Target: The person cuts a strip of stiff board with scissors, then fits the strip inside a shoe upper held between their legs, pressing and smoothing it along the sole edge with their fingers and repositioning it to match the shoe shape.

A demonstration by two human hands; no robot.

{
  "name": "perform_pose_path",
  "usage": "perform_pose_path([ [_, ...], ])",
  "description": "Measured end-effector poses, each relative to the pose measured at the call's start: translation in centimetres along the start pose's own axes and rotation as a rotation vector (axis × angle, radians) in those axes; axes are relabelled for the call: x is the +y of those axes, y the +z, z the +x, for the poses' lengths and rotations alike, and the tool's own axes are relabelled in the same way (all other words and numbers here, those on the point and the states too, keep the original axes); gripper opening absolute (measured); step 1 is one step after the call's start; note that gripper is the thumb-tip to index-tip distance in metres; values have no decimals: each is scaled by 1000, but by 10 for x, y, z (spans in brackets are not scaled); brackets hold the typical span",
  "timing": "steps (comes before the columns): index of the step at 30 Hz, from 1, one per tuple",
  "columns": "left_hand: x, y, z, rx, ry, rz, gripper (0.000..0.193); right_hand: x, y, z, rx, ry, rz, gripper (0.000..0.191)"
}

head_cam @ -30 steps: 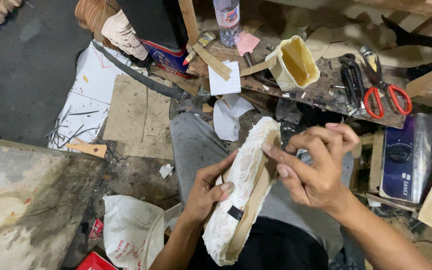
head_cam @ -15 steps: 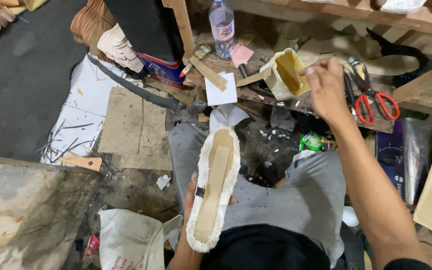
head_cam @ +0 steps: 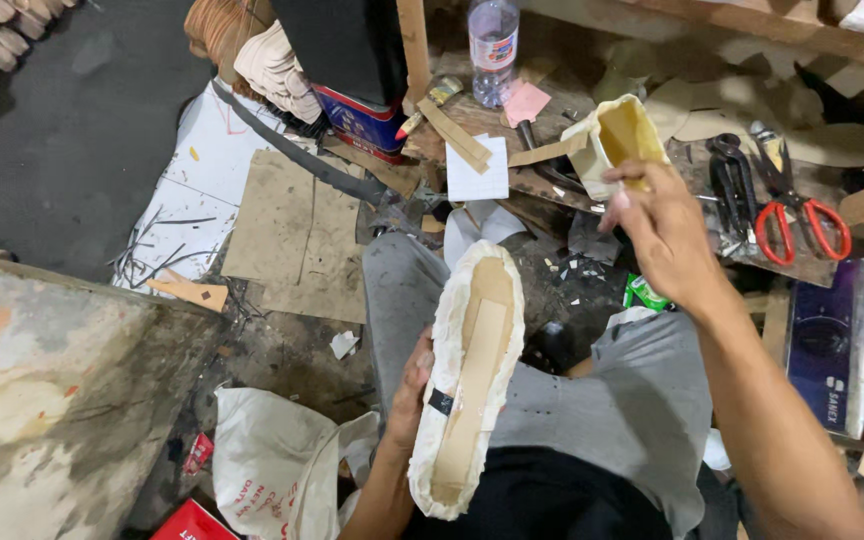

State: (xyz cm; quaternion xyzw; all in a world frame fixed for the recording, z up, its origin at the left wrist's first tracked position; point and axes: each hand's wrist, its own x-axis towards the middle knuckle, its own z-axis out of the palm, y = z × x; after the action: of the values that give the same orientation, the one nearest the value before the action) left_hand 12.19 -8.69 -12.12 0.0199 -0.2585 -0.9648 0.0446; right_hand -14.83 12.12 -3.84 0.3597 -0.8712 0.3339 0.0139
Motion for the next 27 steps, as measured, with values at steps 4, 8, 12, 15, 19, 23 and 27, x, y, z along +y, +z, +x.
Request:
perform_pose_path([
  [4,-14,7,16,22,32,111,80,-73,4,-57,107,-310,375,51],
  [8,-20,15,18,27,4,143,74,-106,9,-76,186,-375,118,48],
  [12,-20,22,14,38,28,185,72,-103,9,-80,261,-327,-34,45],
  [15,-22,24,14,25,34,171,72,-97,10,-83,149,-392,107,42],
  [19,-27,21,14,48,18,130,75,-92,11,-86,178,-446,-30,36],
  [23,-30,16,15,57,29,131,76,-91,15,-87,272,-578,-215,34],
  [27,-33,16,18,31,36,106,77,-87,15,-84,337,-705,-312,32],
])
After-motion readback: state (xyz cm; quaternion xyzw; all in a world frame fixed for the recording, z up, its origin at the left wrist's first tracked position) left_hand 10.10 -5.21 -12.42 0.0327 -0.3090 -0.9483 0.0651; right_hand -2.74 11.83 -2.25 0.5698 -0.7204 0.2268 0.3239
